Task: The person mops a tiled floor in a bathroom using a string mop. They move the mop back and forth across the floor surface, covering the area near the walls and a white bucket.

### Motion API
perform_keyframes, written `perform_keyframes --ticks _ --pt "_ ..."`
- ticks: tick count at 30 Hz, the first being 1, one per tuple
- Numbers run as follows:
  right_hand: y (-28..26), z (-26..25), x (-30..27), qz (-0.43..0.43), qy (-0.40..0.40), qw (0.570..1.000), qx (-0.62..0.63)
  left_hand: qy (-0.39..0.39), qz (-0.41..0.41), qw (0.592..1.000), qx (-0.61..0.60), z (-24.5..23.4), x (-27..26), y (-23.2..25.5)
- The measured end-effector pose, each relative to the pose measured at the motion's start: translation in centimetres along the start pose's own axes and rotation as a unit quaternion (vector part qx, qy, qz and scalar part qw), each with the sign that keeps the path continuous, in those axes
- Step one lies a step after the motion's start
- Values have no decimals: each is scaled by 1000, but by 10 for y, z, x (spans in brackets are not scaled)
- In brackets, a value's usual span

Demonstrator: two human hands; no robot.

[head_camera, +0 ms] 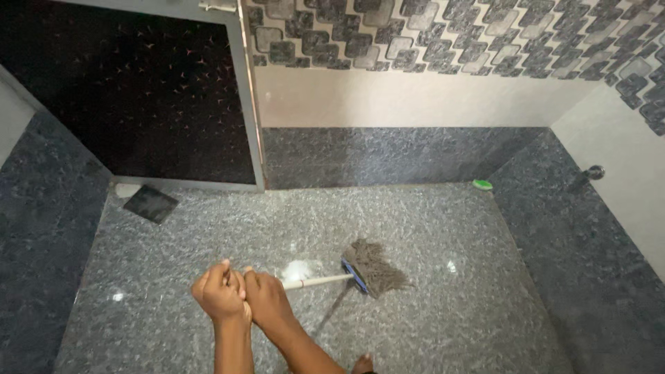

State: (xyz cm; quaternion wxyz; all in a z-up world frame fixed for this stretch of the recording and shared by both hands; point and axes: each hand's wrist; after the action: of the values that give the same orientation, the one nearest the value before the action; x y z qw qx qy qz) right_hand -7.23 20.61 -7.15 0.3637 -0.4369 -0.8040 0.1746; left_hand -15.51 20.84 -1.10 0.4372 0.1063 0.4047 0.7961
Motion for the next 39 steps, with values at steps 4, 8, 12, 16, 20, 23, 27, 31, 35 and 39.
perform_keyframes --ticks 4,8,12,16,20,23,27,31,35,39 --pt "38 -22 1 32 -10 999 23 6 -10 1000 15 27 -3 -34" --pt "85 -59 17 53 4 999 -11 -17 -18 999 20 79 -3 -73" --pt "138 -102 27 29 47 998 -15 -49 -28 998 25 134 -9 -116" --pt "183 -145 27 92 41 993 55 -82 -55 995 13 178 -26 -158" --pt "210 -175 25 228 63 962 137 -85 -72 993 24 207 -39 -188" --pt "220 -179 25 288 75 939 170 -76 -88 992 38 214 -45 -194" --pt "221 -171 20 289 75 936 187 -68 -116 988 71 210 -45 -184" --pt "212 -154 28 304 59 930 199 -76 -153 981 90 202 -25 -163" --pt "183 -112 57 325 104 908 243 -101 -188 972 97 186 20 -127" --pt "142 -68 105 338 138 903 225 -111 -180 973 97 173 75 -83"
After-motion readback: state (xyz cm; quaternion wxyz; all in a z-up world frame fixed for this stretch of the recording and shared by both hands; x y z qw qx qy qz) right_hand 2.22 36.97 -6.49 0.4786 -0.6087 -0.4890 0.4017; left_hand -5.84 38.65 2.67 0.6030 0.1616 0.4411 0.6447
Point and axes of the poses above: each hand's wrist, its own x-axis towards the middle knuckle, its own z-axis out of the palm, y = z × x, and after that the axes turned 1 degree about -z, right-handed
